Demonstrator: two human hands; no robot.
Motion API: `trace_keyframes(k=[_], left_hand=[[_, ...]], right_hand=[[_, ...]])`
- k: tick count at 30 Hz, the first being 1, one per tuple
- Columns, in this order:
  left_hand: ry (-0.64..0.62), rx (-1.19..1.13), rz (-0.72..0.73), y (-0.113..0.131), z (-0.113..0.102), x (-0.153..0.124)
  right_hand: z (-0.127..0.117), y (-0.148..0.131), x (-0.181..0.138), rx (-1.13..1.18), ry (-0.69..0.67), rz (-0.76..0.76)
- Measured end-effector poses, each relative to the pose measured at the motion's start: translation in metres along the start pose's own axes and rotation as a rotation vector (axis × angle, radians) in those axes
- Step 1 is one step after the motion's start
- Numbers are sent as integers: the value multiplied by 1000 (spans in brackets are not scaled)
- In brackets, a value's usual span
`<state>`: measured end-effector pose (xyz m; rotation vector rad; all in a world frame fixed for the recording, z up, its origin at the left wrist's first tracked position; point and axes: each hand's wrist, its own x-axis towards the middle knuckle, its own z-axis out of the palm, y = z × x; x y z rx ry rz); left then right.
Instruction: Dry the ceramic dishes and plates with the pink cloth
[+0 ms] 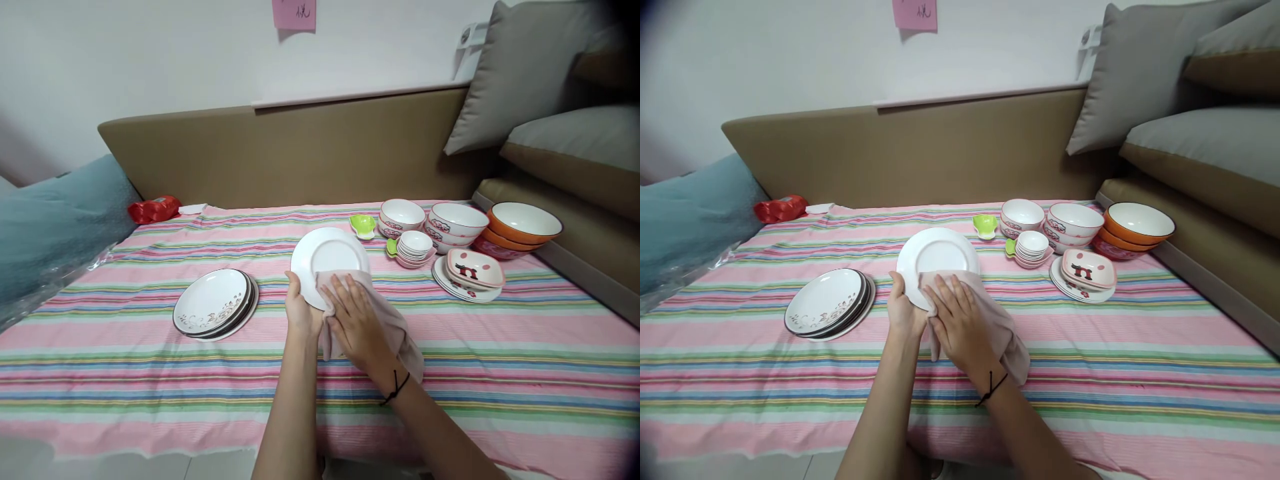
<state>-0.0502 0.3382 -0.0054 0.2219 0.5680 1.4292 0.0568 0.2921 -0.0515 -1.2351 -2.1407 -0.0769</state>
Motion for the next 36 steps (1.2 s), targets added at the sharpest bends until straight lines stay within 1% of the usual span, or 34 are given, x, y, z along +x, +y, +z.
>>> trace_keyframes(k=[2, 4, 7, 8, 10, 12, 14, 17, 19, 20, 23, 25, 26, 28, 30, 32, 34, 36], left_hand=[[-3, -42, 61, 2, 0, 1], [-22, -37, 81, 0, 1, 1], [-86, 36, 35, -6, 2, -2], [-108, 71, 16, -8, 2, -3], [-140, 145, -16, -13, 2, -6], [-144, 208, -37, -18, 1, -8], [-125, 220, -47, -23, 0, -8], [-47, 128, -54, -24, -2, -4], [16, 50, -64, -19, -4, 0], [46, 15, -45, -16, -5, 2], [87, -64, 88, -2, -5, 6], [69, -73, 144, 4, -5, 6], [45, -60, 134, 6, -4, 5], [-18, -14, 69, 4, -3, 3], [-74, 38, -11, -1, -3, 0], [-81, 70, -62, -6, -2, -1], [-20, 58, -87, -9, -3, -2], [58, 11, -78, -8, -2, -1]], right_hand=[[2, 4, -1, 35, 76, 64], [2, 9, 3, 96, 177, 154], [2, 19, 14, 171, 311, 313], [1, 22, 18, 171, 336, 353], [-2, 25, 26, 130, 352, 387], [-6, 23, 31, 72, 307, 338], [-8, 16, 31, 55, 214, 225], [-7, 3, 20, 86, 70, 26], [-5, -3, 9, 88, 10, -44], [-3, -4, 4, 81, -10, -59], [-2, -3, -4, 59, -3, -28], [-3, 2, -1, 58, 66, 44], [-3, 4, 3, 63, 112, 93], [-4, 7, 14, 70, 191, 192], [-6, 5, 22, 52, 204, 247], [-6, -2, 22, 37, 135, 209], [-6, -9, 15, 56, 44, 100], [-6, -11, 6, 85, -12, 18]])
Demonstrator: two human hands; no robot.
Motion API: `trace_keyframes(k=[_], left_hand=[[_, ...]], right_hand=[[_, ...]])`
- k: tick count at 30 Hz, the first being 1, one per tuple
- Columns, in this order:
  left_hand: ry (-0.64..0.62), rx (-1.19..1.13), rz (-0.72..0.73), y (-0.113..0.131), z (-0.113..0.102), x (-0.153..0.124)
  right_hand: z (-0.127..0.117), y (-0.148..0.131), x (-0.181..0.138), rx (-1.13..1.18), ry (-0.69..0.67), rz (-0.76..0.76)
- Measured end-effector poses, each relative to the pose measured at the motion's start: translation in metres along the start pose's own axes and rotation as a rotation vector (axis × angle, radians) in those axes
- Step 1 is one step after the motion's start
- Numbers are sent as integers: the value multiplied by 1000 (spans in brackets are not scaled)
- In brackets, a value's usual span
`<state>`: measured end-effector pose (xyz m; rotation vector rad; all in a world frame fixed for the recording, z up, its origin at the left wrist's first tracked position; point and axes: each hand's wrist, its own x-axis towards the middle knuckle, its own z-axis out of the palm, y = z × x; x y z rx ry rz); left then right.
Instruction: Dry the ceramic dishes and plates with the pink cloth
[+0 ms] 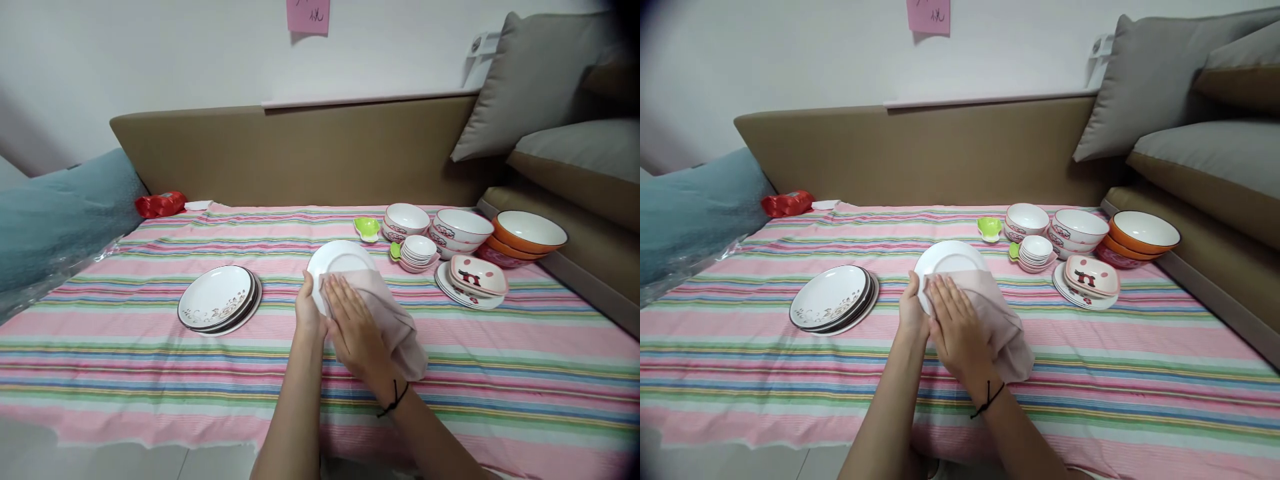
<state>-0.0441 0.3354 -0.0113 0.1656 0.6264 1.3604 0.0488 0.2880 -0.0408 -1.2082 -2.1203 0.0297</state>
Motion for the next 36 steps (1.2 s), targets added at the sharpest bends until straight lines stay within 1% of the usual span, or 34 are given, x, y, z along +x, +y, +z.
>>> trace_keyframes(k=[2, 4, 6, 8, 10, 13, 15, 16, 18, 20, 22, 23, 25, 26, 28, 30, 32, 34, 36], left_hand=[[28, -43, 48, 2, 1, 0], [1, -47, 90, 3, 3, 0], [-50, -7, 58, 2, 4, -1], [-86, 43, 3, -2, 5, -3], [-75, 61, -3, -4, 6, -2], [29, 34, 26, -1, 4, 0], [70, 5, 71, 4, 3, 2], [67, -7, 97, 7, 3, 2], [24, -17, 127, 9, 2, 2], [-37, 6, 84, 6, 3, 0], [-84, 36, 17, 1, 5, -2], [-94, 45, -11, -2, 6, -3], [-84, 42, -38, -6, 7, -5], [-61, 34, -37, -7, 8, -5], [25, 14, -20, -6, 7, -4], [98, -8, -5, -1, 5, -2], [102, -39, 27, 3, 3, 0], [51, -66, 71, 6, 2, 3], [-2, -73, 108, 7, 1, 5]], right_hand=[[0, 5, -6, -1, 4, 8], [0, 14, -4, -17, 63, 77], [-1, 22, 4, -21, 141, 157], [-1, 24, 11, -5, 164, 204], [-1, 20, 13, 32, 111, 171], [0, 10, 4, 90, 11, 27], [1, 7, -4, 92, -6, -1], [2, 8, -6, 81, 3, 17], [3, 14, -4, 47, 51, 99], [5, 21, 4, 20, 120, 205], [6, 24, 15, 18, 154, 261], [5, 23, 19, 27, 148, 256], [4, 18, 21, 55, 89, 181], [3, 14, 19, 67, 48, 127], [2, 6, 12, 78, -30, 24], [2, 0, 2, 66, -76, -42], [4, -2, -7, 42, -72, -48], [7, -2, -10, 28, -34, -8], [11, 2, -10, 34, 24, 66]])
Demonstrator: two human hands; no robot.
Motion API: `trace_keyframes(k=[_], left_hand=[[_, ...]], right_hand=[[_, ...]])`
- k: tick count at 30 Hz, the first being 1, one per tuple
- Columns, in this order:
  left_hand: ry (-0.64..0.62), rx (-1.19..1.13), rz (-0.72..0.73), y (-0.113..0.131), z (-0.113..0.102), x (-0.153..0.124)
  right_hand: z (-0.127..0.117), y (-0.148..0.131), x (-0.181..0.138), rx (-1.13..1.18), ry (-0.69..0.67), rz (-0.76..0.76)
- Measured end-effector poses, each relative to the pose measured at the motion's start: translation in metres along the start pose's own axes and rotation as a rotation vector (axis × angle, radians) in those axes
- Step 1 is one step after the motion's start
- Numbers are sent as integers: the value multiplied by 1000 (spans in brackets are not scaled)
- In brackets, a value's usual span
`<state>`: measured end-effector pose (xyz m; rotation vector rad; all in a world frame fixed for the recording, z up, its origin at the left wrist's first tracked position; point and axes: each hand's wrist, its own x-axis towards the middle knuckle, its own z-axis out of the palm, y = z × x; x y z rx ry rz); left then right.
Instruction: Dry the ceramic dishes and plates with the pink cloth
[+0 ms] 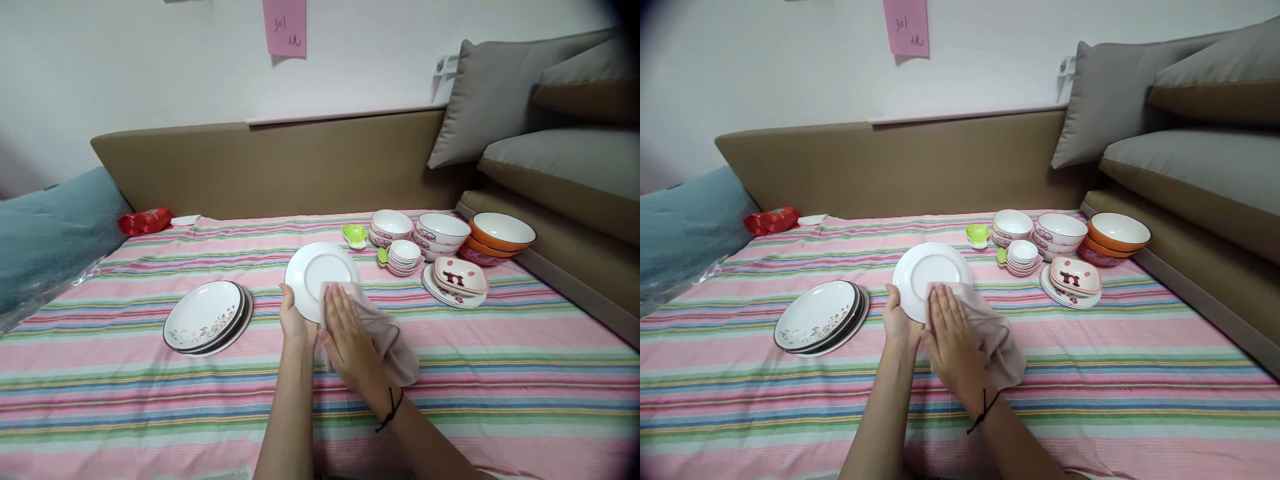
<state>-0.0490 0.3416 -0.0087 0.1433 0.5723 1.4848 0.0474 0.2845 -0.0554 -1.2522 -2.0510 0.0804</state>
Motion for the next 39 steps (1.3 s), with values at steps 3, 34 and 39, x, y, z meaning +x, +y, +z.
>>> trace_keyframes(k=[3, 34, 39], left_hand=[[-64, 49, -3, -3, 0, -1], [-36, -46, 72, 4, 4, -2], [-59, 18, 15, 2, 5, -4]], right_hand=[[6, 10, 5, 36, 125, 132], [1, 10, -2, -71, 56, -39], [-5, 21, 9, 132, 300, 172]])
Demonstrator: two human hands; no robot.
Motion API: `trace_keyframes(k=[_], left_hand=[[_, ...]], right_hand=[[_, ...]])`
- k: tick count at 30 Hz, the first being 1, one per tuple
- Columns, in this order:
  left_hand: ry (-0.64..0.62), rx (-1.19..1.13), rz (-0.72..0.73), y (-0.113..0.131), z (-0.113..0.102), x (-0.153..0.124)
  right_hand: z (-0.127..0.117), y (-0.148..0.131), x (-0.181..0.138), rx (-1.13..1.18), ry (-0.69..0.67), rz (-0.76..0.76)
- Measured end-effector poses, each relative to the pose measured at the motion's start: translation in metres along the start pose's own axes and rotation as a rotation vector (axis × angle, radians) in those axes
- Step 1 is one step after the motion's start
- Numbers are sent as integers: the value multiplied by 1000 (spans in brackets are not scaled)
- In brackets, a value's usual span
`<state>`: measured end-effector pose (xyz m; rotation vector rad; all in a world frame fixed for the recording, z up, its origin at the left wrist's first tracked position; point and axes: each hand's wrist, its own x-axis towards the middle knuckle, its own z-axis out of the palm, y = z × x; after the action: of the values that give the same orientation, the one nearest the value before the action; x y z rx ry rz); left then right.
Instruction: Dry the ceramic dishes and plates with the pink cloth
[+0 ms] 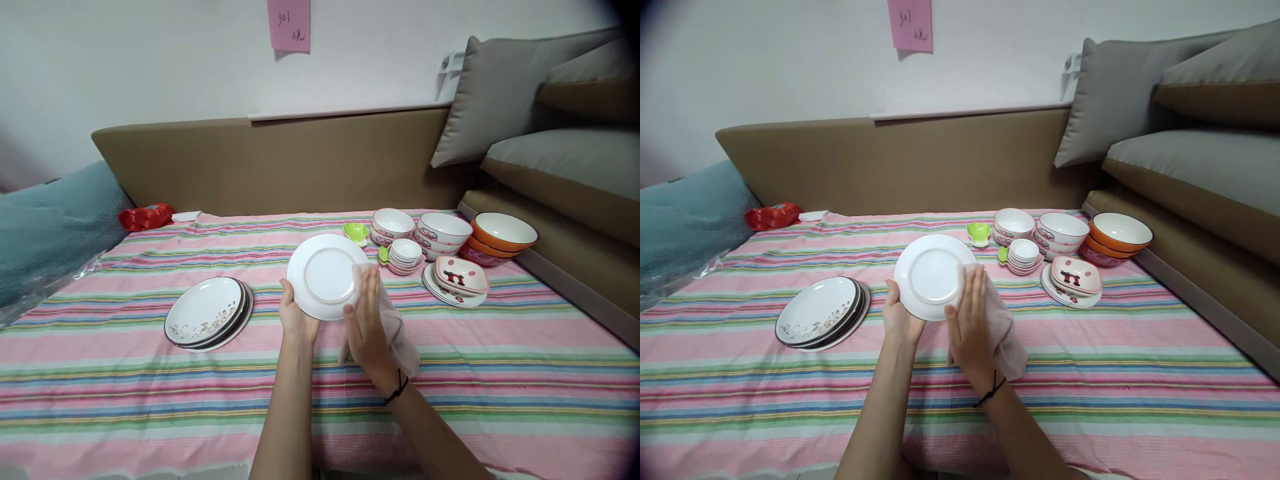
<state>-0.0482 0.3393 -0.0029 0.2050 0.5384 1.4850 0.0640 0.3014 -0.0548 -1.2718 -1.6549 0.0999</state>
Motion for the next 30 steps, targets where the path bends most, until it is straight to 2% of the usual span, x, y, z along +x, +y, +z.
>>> trace_keyframes(k=[3, 5, 9, 12, 18, 23, 25, 30], left_hand=[[-75, 99, -110, -3, 0, -3], [-124, 187, -179, -5, -1, -6], [-157, 398, -238, -12, -3, -10], [-154, 464, -212, -21, -2, -12], [-33, 186, -165, -24, 3, -11], [-2, 88, -280, -8, -1, -8], [34, 67, -279, -3, -2, -5], [63, -37, -32, 4, 2, 0]], right_hand=[[-9, 12, 13, 83, 93, 167], [-17, 20, 22, 97, 127, 216], [-26, 26, 34, 8, 112, 144], [-22, 17, 34, -95, 7, 29], [-6, -11, 20, -106, -246, -170], [-2, -16, 2, -150, -353, -314], [-1, -12, -6, -185, -369, -342], [2, -4, -13, -219, -257, -290]])
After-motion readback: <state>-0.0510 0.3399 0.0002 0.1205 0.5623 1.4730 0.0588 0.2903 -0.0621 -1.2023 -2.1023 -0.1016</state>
